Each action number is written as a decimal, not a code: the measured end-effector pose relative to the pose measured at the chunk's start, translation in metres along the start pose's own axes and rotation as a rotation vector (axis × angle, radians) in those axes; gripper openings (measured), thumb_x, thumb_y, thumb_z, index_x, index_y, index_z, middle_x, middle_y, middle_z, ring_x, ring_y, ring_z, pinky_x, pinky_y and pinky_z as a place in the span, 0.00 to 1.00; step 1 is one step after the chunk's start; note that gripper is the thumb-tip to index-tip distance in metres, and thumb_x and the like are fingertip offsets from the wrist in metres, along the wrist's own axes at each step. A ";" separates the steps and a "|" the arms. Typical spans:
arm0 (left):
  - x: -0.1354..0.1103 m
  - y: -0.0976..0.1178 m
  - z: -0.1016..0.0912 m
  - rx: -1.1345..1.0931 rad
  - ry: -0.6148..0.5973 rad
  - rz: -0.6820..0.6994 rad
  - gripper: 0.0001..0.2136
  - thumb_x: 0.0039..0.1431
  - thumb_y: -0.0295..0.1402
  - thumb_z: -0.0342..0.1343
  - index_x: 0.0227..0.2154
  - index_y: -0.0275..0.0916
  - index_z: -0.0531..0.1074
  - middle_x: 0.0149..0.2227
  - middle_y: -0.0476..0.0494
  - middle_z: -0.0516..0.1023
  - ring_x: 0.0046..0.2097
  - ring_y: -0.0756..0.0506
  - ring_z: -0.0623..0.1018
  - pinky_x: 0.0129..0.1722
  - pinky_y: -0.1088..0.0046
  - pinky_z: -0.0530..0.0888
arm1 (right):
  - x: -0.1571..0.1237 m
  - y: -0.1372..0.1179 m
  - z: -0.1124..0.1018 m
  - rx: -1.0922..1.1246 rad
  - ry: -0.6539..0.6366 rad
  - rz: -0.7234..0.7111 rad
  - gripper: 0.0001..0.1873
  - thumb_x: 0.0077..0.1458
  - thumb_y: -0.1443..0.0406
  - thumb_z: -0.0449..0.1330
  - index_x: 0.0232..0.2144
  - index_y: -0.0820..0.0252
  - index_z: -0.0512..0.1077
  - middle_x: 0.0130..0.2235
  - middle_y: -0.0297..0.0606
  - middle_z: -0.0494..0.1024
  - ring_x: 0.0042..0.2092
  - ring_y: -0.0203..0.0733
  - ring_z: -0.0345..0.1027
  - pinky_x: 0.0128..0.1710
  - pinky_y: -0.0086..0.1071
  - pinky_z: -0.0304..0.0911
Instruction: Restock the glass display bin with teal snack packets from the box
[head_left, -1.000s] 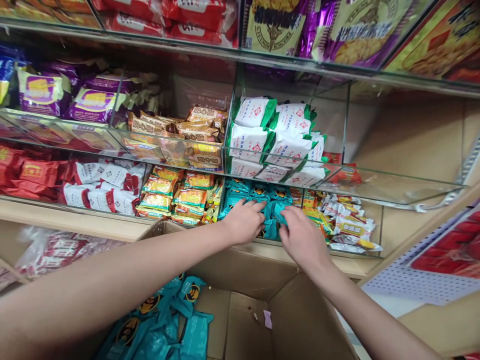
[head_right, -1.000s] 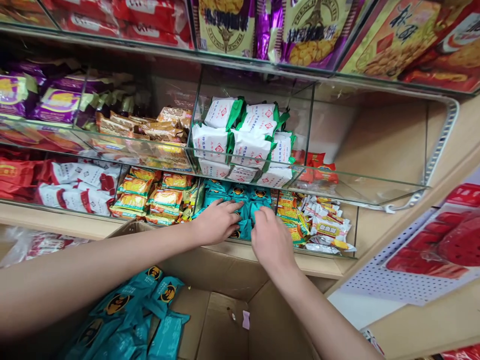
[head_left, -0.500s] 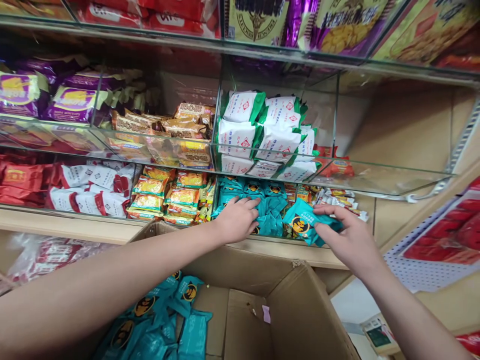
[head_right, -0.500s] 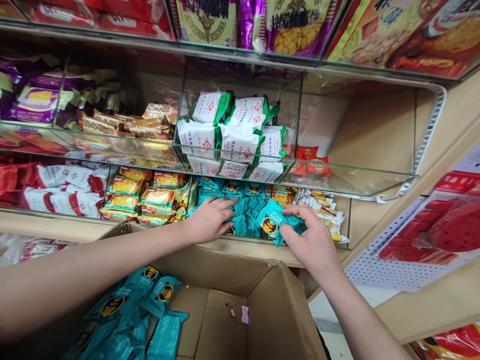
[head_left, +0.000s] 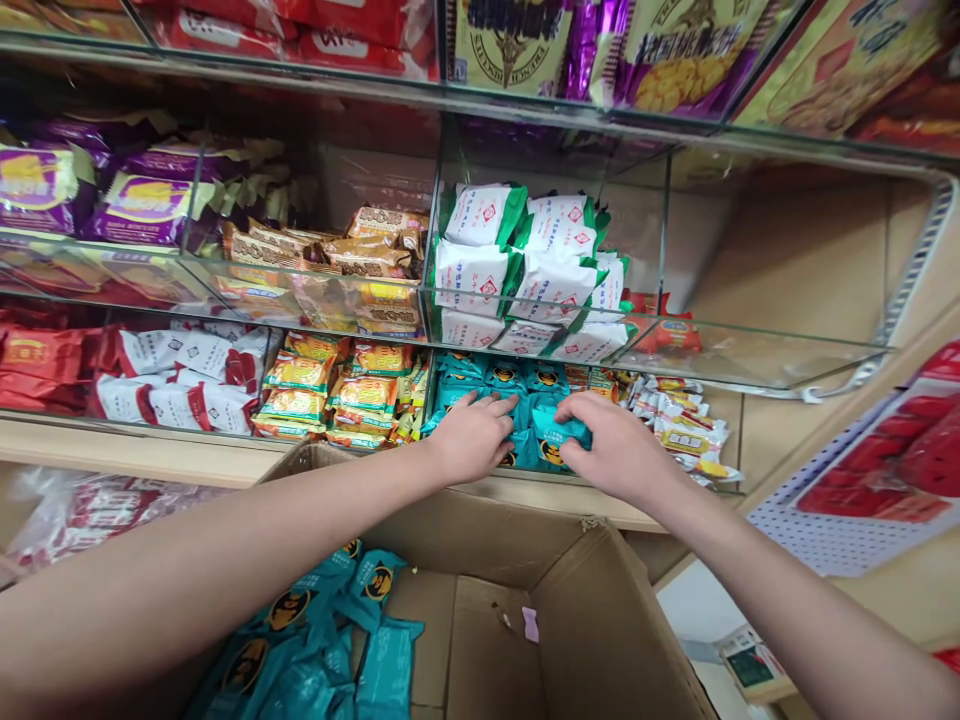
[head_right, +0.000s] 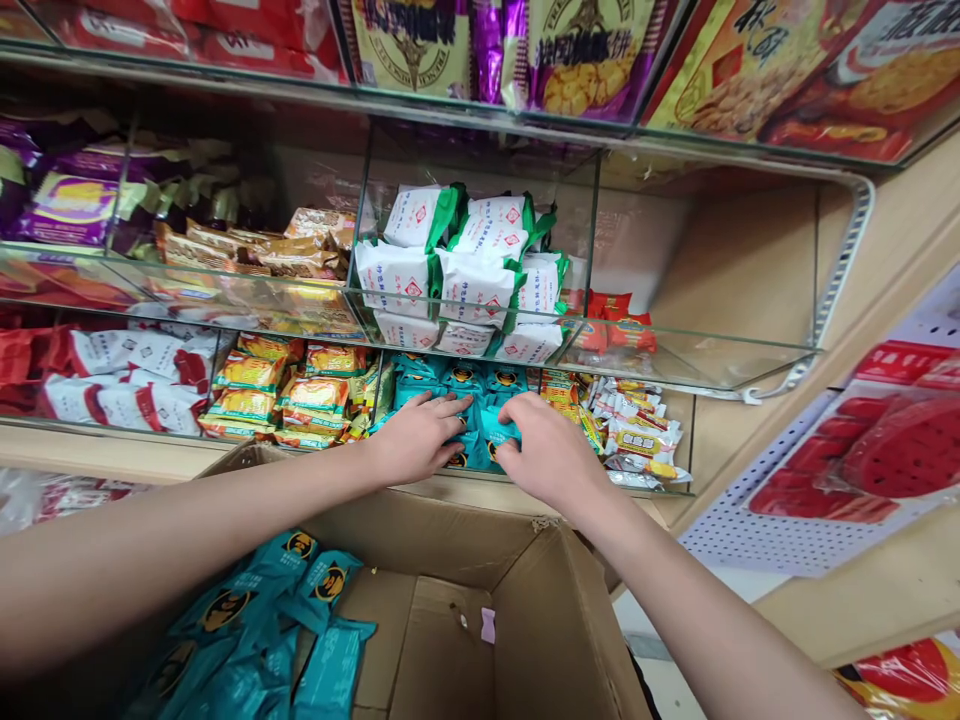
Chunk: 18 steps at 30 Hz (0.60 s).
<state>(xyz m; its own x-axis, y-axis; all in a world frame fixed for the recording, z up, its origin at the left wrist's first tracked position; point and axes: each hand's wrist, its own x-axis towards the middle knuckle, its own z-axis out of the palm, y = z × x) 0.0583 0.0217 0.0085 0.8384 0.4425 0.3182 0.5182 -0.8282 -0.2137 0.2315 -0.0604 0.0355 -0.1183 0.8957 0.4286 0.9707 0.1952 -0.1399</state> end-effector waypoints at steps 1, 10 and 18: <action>0.000 0.000 0.000 -0.002 0.000 0.004 0.12 0.53 0.35 0.46 0.38 0.37 0.69 0.56 0.41 0.59 0.54 0.40 0.64 0.51 0.57 0.61 | 0.004 0.000 0.003 -0.011 -0.049 0.000 0.12 0.41 0.69 0.50 0.32 0.58 0.66 0.37 0.37 0.70 0.39 0.40 0.64 0.39 0.30 0.57; -0.001 -0.002 0.001 -0.032 -0.015 -0.026 0.13 0.51 0.36 0.50 0.40 0.37 0.68 0.56 0.36 0.59 0.55 0.40 0.61 0.52 0.56 0.57 | 0.020 -0.004 0.015 -0.115 -0.292 0.085 0.18 0.44 0.63 0.53 0.40 0.59 0.63 0.42 0.43 0.70 0.43 0.45 0.64 0.37 0.32 0.56; 0.000 -0.002 -0.002 -0.024 -0.031 -0.047 0.12 0.51 0.35 0.49 0.37 0.38 0.69 0.56 0.40 0.60 0.53 0.39 0.62 0.47 0.54 0.62 | 0.026 -0.003 -0.013 -0.177 -0.326 0.148 0.28 0.44 0.63 0.57 0.50 0.60 0.59 0.49 0.44 0.67 0.48 0.48 0.62 0.42 0.34 0.57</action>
<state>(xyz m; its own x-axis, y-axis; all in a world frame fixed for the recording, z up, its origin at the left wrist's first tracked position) 0.0568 0.0223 0.0104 0.8183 0.4913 0.2983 0.5532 -0.8140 -0.1770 0.2278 -0.0427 0.0591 -0.0068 0.9944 0.1059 0.9999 0.0080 -0.0109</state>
